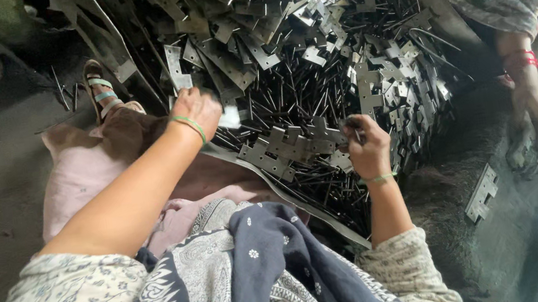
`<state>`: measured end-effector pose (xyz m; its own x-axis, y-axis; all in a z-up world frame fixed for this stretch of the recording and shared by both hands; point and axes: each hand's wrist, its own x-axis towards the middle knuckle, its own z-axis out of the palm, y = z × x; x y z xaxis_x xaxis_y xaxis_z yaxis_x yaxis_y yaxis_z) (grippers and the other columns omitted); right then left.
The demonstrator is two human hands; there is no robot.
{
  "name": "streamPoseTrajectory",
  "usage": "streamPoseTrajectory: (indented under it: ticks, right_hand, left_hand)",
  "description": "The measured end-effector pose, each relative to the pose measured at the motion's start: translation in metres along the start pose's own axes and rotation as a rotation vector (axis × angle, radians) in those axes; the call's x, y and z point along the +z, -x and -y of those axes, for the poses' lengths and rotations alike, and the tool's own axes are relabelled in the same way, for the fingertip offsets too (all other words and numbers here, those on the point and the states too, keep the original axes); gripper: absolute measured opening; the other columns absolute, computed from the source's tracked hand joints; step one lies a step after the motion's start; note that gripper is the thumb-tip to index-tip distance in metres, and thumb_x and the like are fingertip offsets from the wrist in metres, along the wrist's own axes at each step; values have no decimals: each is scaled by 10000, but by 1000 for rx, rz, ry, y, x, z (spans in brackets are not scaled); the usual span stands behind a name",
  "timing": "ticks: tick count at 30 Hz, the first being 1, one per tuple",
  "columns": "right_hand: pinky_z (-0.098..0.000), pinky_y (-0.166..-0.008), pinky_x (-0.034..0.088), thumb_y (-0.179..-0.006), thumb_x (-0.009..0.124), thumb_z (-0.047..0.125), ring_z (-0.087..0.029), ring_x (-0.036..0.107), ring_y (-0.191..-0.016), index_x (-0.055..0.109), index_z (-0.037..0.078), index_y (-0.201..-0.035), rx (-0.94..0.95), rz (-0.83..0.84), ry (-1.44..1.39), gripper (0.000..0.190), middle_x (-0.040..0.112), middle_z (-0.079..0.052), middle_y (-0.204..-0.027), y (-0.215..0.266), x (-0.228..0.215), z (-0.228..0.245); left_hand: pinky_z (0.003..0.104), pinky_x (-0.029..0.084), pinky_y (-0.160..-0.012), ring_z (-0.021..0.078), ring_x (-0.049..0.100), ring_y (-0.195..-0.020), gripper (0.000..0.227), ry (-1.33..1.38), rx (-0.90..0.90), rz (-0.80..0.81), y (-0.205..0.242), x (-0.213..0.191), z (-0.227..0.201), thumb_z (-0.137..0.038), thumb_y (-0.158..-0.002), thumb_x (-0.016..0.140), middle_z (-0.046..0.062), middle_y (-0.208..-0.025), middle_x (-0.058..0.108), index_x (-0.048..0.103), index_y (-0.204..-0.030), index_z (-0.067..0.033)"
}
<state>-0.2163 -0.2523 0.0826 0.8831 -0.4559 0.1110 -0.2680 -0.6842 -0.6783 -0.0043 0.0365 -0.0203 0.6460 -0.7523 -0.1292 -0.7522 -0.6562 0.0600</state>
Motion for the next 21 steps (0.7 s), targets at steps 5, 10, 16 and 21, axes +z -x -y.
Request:
streamPoseTrajectory:
  ticks: [5,10,16,21]
  right_hand:
    - [-272,-766,636,-821,677,-116,-143,717,-929,651,-13,-1213,-20,55,-141,406,731,-117,-1076,23,-12,-17]
    - [-302,-929,642,-888,711,-132,-192,739,-1015,691,-4,-1261,-79,-44,-637,395,730,-162,-1142,28,-36,-31]
    - [-365,-726,671,-934,732,203,-216,721,-867,604,27,-1283,771,-541,-1442,411,692,-117,-1036,13,-33,-16]
    - [-332,-716,609,-861,646,-94,-265,737,-943,484,100,-1506,332,60,-1159,693,701,-201,-1182,25,8,27]
  left_hand:
    - [408,455,-903,252,645,-1045,174,-246,82,8,9,7,-6,-191,-855,641,49,-993,724,803,-918,-173]
    - [491,484,-900,253,656,-972,120,158,167,-309,23,-22,5,-158,-803,688,59,-941,727,778,-874,-194]
    - [336,564,-855,167,681,-950,136,1762,74,-652,14,-33,0,-123,-966,708,16,-1033,706,669,-1096,-115]
    - [354,577,-774,209,704,-873,157,2562,-639,-302,10,-22,-39,-21,-978,734,93,-995,731,711,-1118,48]
